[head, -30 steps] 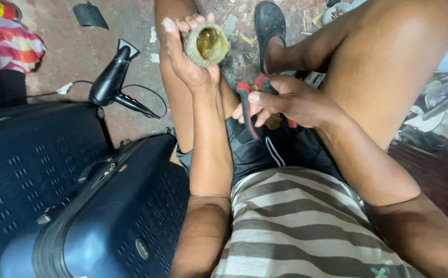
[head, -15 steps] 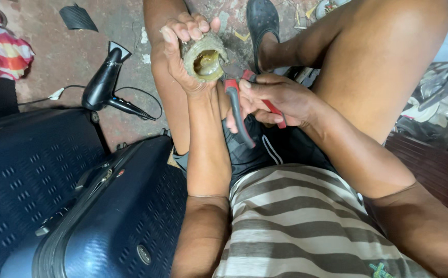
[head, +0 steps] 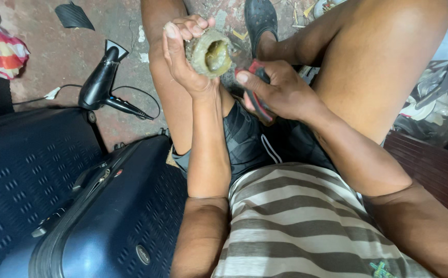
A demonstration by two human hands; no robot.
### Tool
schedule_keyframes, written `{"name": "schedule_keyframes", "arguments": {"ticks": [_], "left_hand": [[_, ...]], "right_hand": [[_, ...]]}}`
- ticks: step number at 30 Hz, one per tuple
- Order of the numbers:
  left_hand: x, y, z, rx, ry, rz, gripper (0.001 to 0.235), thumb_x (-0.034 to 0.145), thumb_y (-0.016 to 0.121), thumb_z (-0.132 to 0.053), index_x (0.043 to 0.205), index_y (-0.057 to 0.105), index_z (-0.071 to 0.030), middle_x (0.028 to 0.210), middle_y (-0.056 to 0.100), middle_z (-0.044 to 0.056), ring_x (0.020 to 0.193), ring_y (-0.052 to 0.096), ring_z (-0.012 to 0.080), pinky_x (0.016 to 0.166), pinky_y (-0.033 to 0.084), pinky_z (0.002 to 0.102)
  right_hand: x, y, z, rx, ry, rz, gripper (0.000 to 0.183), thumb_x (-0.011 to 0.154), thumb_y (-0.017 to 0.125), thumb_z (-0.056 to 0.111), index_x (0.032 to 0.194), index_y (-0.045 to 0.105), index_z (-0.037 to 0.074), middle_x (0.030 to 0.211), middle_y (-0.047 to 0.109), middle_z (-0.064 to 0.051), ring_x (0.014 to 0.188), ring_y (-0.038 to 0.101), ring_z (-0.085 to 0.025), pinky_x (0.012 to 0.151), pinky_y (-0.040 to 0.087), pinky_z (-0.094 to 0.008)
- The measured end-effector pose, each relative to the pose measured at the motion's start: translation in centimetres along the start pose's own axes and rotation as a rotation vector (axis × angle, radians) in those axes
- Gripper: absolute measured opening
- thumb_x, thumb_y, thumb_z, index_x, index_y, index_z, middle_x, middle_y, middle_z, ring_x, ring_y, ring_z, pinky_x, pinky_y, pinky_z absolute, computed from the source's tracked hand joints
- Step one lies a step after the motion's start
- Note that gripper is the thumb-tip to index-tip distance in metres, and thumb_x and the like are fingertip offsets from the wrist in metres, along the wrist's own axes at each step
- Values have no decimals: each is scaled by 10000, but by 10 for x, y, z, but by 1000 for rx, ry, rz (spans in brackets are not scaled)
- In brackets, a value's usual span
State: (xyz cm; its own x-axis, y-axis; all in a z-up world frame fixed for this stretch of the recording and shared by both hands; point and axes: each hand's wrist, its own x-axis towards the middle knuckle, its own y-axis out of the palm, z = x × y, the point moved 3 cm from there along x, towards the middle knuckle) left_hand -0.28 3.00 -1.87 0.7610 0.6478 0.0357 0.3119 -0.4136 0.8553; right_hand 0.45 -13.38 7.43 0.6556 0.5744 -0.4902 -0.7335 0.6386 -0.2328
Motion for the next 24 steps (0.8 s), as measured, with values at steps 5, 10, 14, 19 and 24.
{"name": "schedule_keyframes", "arguments": {"ticks": [5, 10, 14, 19, 24], "left_hand": [[-1, 0, 3, 125, 89, -53, 288, 1111, 557, -226, 908, 550, -23, 884, 590, 125, 924, 581, 244, 952, 514, 426], [2, -10, 5, 206, 11, -225, 312, 1089, 569, -217, 847, 552, -21, 814, 616, 127, 847, 601, 236, 868, 502, 377], [-1, -9, 2, 325, 67, -182, 292, 1082, 584, -188, 849, 558, -15, 820, 620, 95, 817, 595, 185, 834, 515, 333], [-14, 6, -5, 840, 299, -79, 254, 1087, 580, -129, 876, 581, 11, 838, 648, 73, 806, 588, 124, 817, 503, 274], [-14, 2, -3, 785, 342, -101, 239, 1087, 567, -105, 881, 566, 16, 850, 652, 69, 839, 601, 132, 839, 517, 289]], "right_hand": [[6, -9, 2, -419, -171, -215, 451, 1050, 619, 413, 1064, 570, -35, 654, 704, -106, 645, 732, -270, 621, 564, -401], [11, -13, 3, -820, -237, -302, 423, 1027, 700, 391, 1046, 606, -21, 672, 664, -195, 658, 691, -402, 607, 531, -492], [13, -19, -1, -941, -312, -268, 415, 1032, 708, 395, 978, 622, -7, 730, 667, -192, 704, 698, -389, 614, 535, -494], [21, -22, -9, -1050, -453, -248, 415, 1036, 705, 385, 949, 658, -18, 820, 685, -194, 680, 695, -370, 584, 536, -462], [26, -20, -13, -1002, -416, -195, 422, 1035, 708, 395, 945, 682, -17, 819, 686, -203, 642, 686, -365, 564, 531, -460]]}}
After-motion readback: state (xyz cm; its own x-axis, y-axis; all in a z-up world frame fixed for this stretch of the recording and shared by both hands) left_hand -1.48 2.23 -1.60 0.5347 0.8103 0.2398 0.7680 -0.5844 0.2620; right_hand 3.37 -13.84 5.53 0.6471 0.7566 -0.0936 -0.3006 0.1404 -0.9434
